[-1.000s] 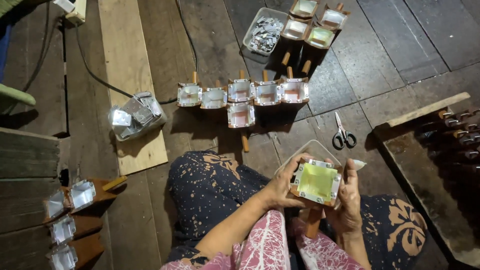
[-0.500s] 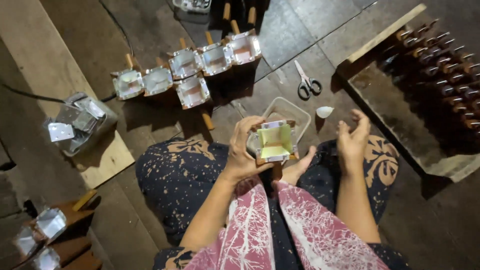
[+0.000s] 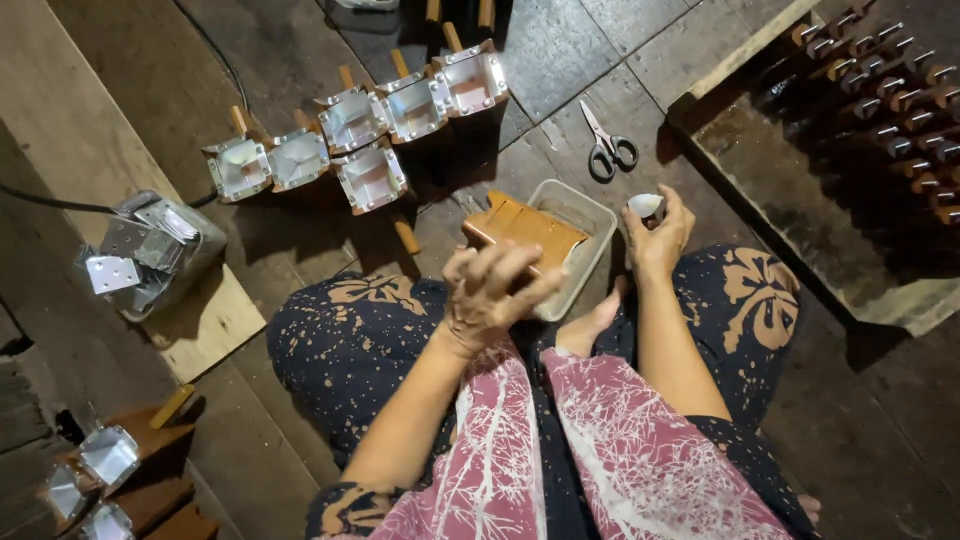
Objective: Assembling small wooden boxes by applying glue to the edges and fitting the pieces together.
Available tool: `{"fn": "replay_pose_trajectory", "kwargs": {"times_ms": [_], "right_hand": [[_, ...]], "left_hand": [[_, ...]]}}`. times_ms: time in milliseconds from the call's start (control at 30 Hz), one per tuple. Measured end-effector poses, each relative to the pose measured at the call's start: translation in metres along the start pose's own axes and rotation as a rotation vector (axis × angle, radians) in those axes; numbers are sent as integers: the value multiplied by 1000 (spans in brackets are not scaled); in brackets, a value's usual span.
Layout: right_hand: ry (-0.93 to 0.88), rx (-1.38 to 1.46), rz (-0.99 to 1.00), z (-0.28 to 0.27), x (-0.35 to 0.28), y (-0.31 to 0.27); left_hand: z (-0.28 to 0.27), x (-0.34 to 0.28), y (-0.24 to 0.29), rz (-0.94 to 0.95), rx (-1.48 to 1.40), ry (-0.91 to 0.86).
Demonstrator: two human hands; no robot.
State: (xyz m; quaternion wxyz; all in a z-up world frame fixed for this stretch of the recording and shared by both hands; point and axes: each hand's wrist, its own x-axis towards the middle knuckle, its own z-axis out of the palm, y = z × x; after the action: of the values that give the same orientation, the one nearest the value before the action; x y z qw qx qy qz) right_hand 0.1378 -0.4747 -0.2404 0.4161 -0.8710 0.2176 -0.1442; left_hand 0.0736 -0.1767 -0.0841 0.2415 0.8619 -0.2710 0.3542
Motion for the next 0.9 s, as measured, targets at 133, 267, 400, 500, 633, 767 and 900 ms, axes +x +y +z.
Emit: {"fn": "replay_pose_trajectory", "kwargs": {"times_ms": [133,267,400,500,633,767,900], "right_hand": [[26,-50,25,2,3,5],[12,-73,57,6,9,5],[25,-54,-88,-20,-2,-35],[-127,184,-84,-62,-33,-116],[-299,158,-416,-98,-81,-181],[-423,144,-544,-94,-126,-168],[-473,13,-668,-106,-135,-205]], "left_hand": [[-14,7,-6,221,271,-27],[1,-18,-37,140,220,-37],[5,-15,-39,-250,-66,183],[-10,-19,-28,-476,-103,248],[-4,-25,-32,-452,-98,313],[8,-35,-39,-358,-77,352],[17,-44,-42,-315,-76,348]]}}
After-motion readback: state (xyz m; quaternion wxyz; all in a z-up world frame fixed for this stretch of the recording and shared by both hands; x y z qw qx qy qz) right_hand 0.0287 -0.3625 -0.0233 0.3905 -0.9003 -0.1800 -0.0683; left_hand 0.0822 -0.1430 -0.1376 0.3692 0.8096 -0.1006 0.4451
